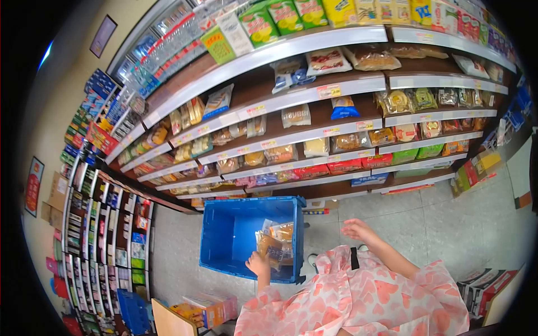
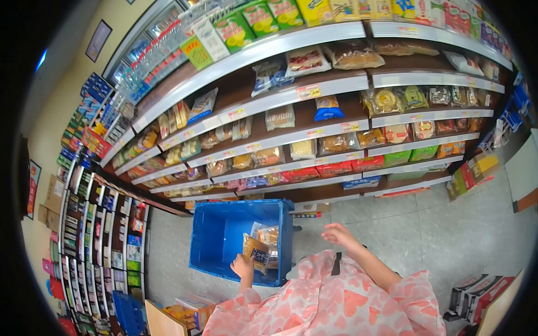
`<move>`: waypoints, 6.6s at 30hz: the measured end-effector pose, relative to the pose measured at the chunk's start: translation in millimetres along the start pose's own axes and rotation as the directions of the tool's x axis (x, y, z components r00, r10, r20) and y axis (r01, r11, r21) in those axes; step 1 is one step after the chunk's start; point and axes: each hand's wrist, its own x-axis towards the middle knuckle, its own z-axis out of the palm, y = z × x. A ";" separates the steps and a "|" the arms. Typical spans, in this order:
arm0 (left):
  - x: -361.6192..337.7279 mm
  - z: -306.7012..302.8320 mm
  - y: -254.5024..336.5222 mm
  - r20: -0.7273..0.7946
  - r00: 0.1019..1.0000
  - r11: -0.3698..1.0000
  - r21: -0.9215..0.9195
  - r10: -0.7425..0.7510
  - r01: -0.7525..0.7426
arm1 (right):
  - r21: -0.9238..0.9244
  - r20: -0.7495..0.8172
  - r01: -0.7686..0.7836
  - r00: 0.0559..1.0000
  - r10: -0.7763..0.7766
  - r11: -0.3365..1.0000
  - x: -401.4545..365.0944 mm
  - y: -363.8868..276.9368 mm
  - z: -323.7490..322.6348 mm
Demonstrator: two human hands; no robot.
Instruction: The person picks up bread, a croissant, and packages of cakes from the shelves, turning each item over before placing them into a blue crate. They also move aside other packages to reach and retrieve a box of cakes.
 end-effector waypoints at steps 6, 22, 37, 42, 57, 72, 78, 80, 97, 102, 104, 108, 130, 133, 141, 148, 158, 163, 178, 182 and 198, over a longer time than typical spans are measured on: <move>-13.9 -97.5 58.9 -0.179 0.954 0.971 0.020 0.239 -0.239 | 0.093 -0.001 0.035 0.999 -0.035 0.995 -44.1 3.8 -64.9; -39.3 -321.9 266.3 -0.179 0.449 0.375 -0.335 0.875 -0.864 | -0.378 0.131 0.648 0.745 -0.654 0.662 -114.1 -33.7 -76.9; -37.2 -310.7 452.2 -0.130 0.043 -0.036 -0.552 0.991 -0.833 | -0.267 -0.237 0.540 0.766 -0.598 0.798 -140.9 -53.5 -157.6; -30.8 -299.7 508.4 -0.245 0.226 0.011 -0.654 0.943 -0.757 | -0.048 -0.355 0.564 0.762 -0.542 0.825 -122.2 -70.3 -205.8; -35.8 -295.8 618.9 -0.174 0.281 0.006 -0.840 0.944 -0.542 | -0.131 -0.358 0.649 0.674 -0.646 0.749 -110.3 -245.3 -315.8; 7.0 -335.7 711.3 -0.249 0.603 0.006 -0.921 0.758 -0.389 | -0.525 0.155 0.743 0.562 -0.812 0.414 -66.7 -388.1 -372.7; 31.8 -340.4 739.0 -0.340 0.620 -0.094 -0.915 0.707 -0.393 | -0.701 0.328 0.692 0.527 -0.784 0.172 -74.5 -442.4 -396.1; 46.3 -345.0 747.5 -0.396 0.606 -0.082 -0.874 0.690 -0.479 | -0.732 0.330 0.665 0.535 -0.778 0.147 -57.5 -457.7 -403.9; 87.8 -328.3 791.5 -0.475 0.590 0.433 -0.406 0.653 -0.805 | -0.742 0.365 0.669 0.360 -0.858 -0.034 29.3 -480.9 -431.8; 83.5 -317.3 791.3 -0.564 0.543 0.455 -0.305 0.621 -0.837 | -0.775 0.341 0.628 0.319 -0.884 -0.072 26.0 -476.4 -430.5; 77.6 -317.0 792.5 -0.585 0.546 0.453 -0.314 0.599 -0.834 | -0.784 0.347 0.615 0.325 -0.880 -0.082 23.1 -477.3 -430.5; 74.8 -315.0 793.4 -0.662 0.432 0.463 -0.142 0.613 -0.875 | -0.786 0.367 0.615 0.376 -0.851 -0.067 21.8 -478.2 -430.2; 71.6 -347.2 789.5 -0.491 0.505 0.419 -0.282 0.709 -0.863 | -0.623 0.301 0.775 0.367 -0.880 0.110 16.8 -479.6 -433.9; 63.8 -351.2 794.0 -0.489 0.580 0.410 -0.416 0.652 -0.812 | -0.588 0.261 0.803 0.300 -0.918 0.095 20.7 -477.8 -438.3; 52.4 -367.8 800.5 -0.346 0.695 0.462 -0.552 0.630 -0.694 | -0.443 0.216 0.881 0.287 -0.933 0.168 21.2 -480.6 -444.1; 39.7 -383.7 797.1 -0.265 0.744 0.569 -0.504 0.614 -0.649 | -0.487 0.278 0.853 0.357 -0.892 0.189 27.0 -480.2 -444.1; 86.0 -324.0 782.7 -0.449 0.587 0.542 -0.240 0.674 -0.805 | -0.689 0.391 0.725 0.372 -0.842 0.001 16.2 -479.0 -434.2; 75.2 -324.4 779.7 -0.445 0.551 0.517 -0.208 0.706 -0.830 | -0.680 0.372 0.731 0.400 -0.837 0.047 30.6 -476.9 -441.3; -72.4 -222.1 717.0 -0.395 0.696 0.583 -0.381 0.600 -0.718 | -0.587 0.272 0.770 -0.102 -0.957 -0.250 12.3 -465.0 -424.4; -103.8 -182.1 670.3 -0.203 0.766 0.565 -0.566 0.610 -0.600 | -0.547 0.253 0.809 -0.084 -0.964 -0.214 -16.5 -415.4 -408.1; -125.8 -141.4 437.1 0.235 0.820 0.761 -0.562 0.522 -0.324 | -0.517 0.787 0.822 0.567 -0.244 0.242 9.1 -153.4 -175.1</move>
